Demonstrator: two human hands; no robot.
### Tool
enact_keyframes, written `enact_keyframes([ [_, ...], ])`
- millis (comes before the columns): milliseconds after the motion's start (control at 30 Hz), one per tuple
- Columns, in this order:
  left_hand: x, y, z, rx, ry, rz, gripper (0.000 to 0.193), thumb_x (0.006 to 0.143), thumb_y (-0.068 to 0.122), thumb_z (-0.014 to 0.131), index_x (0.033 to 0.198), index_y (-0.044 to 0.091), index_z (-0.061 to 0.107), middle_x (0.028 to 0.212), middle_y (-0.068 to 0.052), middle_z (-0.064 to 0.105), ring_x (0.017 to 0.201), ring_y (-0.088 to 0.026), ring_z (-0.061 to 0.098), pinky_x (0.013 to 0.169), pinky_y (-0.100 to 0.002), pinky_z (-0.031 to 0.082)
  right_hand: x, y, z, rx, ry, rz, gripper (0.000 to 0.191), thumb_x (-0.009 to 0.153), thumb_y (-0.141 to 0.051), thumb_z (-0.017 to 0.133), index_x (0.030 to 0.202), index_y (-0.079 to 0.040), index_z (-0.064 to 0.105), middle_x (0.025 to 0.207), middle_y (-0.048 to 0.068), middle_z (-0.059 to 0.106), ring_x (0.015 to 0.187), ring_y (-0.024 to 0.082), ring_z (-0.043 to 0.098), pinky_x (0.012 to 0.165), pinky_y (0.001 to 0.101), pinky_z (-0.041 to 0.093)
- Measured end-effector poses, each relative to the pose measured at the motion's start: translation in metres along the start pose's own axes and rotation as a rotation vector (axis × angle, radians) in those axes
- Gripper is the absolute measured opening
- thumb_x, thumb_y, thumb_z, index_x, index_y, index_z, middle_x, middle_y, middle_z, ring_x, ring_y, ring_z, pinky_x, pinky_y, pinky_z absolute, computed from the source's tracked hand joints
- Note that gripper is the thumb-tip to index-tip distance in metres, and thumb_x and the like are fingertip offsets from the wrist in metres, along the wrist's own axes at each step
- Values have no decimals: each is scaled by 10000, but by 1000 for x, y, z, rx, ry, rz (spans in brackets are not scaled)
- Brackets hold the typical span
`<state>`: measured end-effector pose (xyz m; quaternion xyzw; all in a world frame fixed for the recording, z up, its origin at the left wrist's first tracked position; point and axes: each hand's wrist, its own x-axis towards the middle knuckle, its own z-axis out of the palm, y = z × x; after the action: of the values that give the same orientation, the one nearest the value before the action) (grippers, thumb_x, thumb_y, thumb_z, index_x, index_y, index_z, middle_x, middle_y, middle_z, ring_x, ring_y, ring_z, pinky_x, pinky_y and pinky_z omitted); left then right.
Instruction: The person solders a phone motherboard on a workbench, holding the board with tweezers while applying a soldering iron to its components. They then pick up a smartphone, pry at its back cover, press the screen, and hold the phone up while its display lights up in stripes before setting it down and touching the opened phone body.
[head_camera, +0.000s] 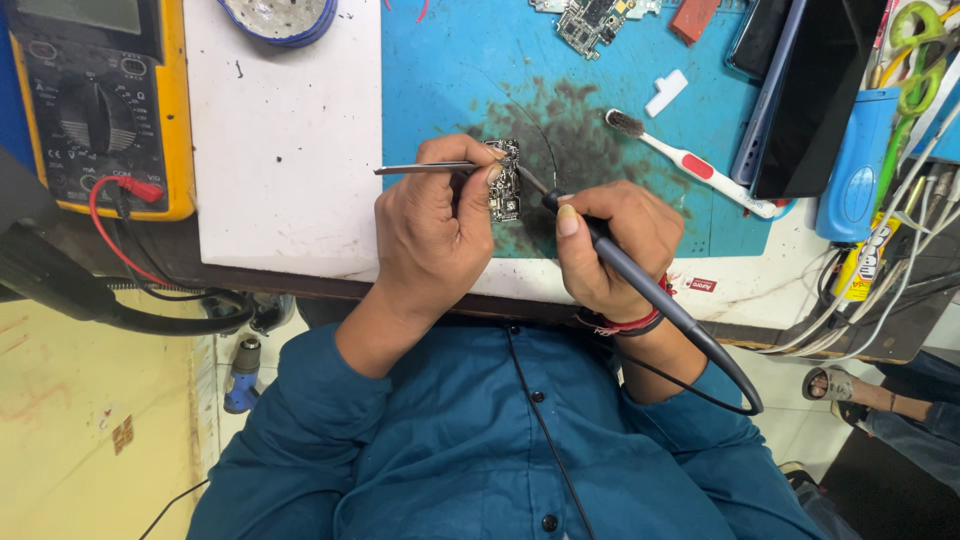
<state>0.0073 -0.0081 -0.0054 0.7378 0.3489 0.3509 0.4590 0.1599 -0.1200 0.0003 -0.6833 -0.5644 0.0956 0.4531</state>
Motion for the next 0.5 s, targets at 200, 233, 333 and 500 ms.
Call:
enact_keyframes([
  [200,0,0,1,-2,-6,5,104,1059,17,655,1124,60,586,1038,-63,740,779,-169,742,688,-296,571,1,0,-1,9,-7,-7,88,993,-46,696,945,-19,627,809,98,671,660,229,619,576,319,452],
  [233,1,-1,1,5,-2,18,106,1062,18,653,1129,60,583,1044,-64,738,792,-170,744,695,-295,573,1,0,-2,10,-10,-13,90,993,-47,696,944,-20,626,805,98,668,660,230,615,576,321,452],
  [333,0,0,1,-14,-8,-6,107,1056,16,657,1124,56,585,1030,-64,739,772,-167,741,682,-296,570,1,0,-1,4,-3,-3,85,991,-49,695,940,-20,634,802,97,668,659,227,621,571,319,449],
  [500,0,-1,1,1,-7,1,105,1053,15,660,1117,56,589,1032,-64,735,775,-171,742,683,-301,571,1,-1,0,15,-2,-8,91,996,-50,689,936,-18,629,809,97,673,664,226,626,574,315,456],
])
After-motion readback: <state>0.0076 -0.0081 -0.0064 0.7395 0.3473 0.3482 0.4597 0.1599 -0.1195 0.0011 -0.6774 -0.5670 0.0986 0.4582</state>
